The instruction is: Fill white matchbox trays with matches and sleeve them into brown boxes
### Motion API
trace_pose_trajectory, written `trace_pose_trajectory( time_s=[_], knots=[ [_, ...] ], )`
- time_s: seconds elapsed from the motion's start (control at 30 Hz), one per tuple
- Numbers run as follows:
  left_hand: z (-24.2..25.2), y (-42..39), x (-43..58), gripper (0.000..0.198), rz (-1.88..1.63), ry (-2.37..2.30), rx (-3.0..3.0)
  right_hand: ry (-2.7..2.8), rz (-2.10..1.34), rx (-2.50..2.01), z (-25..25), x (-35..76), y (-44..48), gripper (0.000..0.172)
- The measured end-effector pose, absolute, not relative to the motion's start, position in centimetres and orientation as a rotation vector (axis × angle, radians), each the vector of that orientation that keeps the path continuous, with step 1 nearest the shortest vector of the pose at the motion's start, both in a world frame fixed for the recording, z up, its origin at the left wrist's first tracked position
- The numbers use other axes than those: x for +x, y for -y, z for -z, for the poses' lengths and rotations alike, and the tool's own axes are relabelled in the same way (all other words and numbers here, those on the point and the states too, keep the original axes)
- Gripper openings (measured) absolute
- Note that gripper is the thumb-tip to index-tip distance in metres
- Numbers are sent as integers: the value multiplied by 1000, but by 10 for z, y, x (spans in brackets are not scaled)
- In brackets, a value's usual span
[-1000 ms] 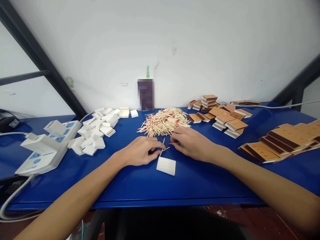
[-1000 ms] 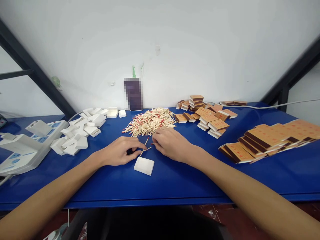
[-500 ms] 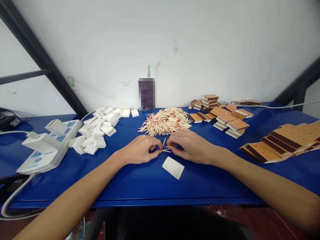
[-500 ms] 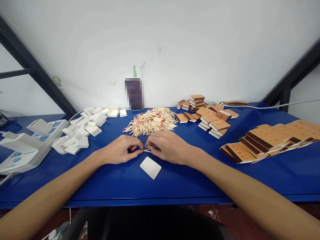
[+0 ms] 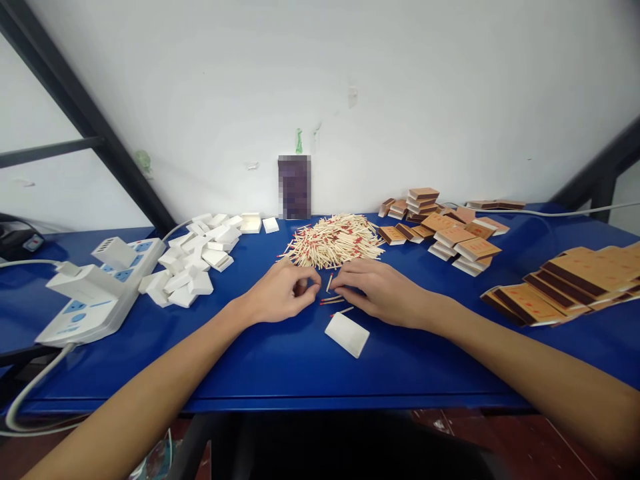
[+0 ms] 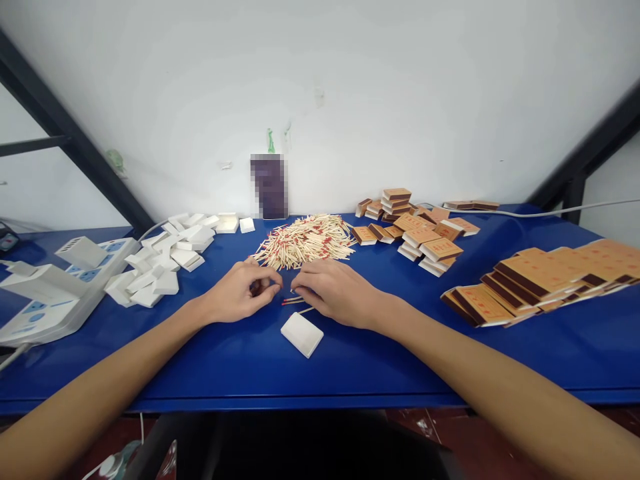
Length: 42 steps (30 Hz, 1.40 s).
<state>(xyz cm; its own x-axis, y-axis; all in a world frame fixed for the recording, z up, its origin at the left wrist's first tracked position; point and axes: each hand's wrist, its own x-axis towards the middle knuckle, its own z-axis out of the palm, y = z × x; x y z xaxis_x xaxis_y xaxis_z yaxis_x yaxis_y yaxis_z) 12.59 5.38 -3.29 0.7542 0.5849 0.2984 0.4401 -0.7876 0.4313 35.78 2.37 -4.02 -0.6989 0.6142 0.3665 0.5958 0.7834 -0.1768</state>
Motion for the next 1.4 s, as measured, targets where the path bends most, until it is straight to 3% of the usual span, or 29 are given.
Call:
trace_pose_trajectory(
  time_s=[0.17,0.33,0.5,0.77,0.93,1.13,1.4],
  knots=[
    [28,-41,130,12,-588,-641,2639,2589,110,-908,43,361,-27,30],
    [22,-26,136,36,-351,-542,2745,2640,88,-962,43,362,-27,30],
    [23,-25,136,29,-304,-580,2779,2638,-22,-1023,38,361,-25,23],
    [23,-39,130,27,-527,-623,2622,2558,-193,-925,39,358,-24,23],
    [27,-51,127,44,-667,-837,2717,2506,-371,-898,35,357,-21,25],
    [32,-57,123,24,-466,-805,2824,2469,-515,-948,29,356,-19,20],
    [31,-65,115,28,-534,-567,2785,2540,-412,-959,30,361,-21,23]
  ],
)
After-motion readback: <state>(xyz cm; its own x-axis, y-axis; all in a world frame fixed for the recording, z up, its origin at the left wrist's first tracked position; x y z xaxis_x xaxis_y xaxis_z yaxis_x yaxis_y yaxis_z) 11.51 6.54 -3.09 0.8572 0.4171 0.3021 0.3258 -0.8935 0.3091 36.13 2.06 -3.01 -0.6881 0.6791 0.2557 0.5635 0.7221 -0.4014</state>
